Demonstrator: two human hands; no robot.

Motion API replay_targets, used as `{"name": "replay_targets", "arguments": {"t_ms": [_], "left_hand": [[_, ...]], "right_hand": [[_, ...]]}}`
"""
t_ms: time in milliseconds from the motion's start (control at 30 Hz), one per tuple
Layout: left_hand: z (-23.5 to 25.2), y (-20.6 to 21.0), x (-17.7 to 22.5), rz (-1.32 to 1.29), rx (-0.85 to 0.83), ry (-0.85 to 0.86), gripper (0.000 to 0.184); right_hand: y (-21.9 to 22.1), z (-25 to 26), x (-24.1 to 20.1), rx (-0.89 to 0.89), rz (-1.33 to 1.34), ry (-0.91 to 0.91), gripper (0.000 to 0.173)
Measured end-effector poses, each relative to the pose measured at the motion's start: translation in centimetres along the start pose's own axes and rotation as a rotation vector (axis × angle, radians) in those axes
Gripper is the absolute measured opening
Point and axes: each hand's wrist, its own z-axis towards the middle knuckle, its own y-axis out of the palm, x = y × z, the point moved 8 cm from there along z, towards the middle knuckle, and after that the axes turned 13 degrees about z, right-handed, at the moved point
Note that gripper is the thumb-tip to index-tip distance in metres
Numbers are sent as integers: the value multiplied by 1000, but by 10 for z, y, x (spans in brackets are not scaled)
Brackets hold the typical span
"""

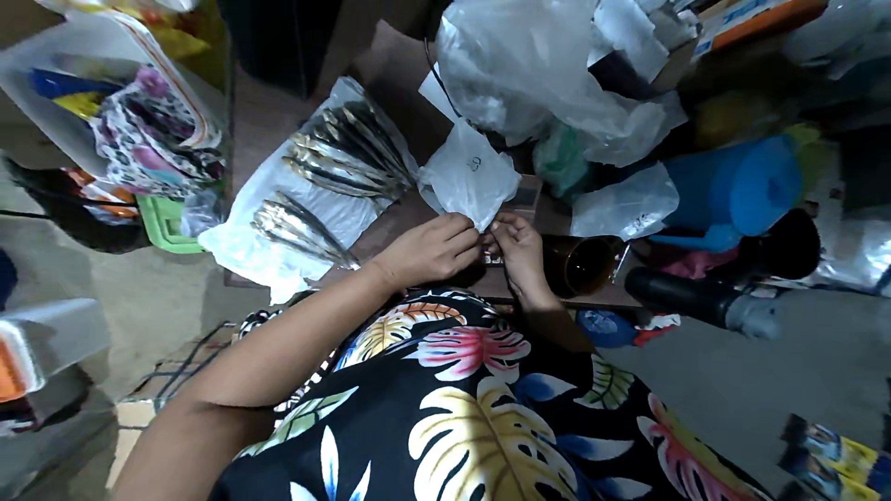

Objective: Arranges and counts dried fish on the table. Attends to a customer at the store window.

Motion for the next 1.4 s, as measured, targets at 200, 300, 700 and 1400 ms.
{"name": "replay_targets", "arguments": {"t_ms": [200,300,700,1400], "left_hand": [[-14,-20,-51,-36,65,-293,16],[-21,-58,-110,50,170,-651,17],[-79,-105,-115,85,203,-813,23],[-75,-132,-42,68,334,-832,23]], "right_hand": [[18,-7,-14,-30,6,-149,22],[52,3,-25,-91,-62,-238,29],[-42,-64,33,-144,-719,-318,22],[-83,-81,56,-41,-726,-561,15]]}}
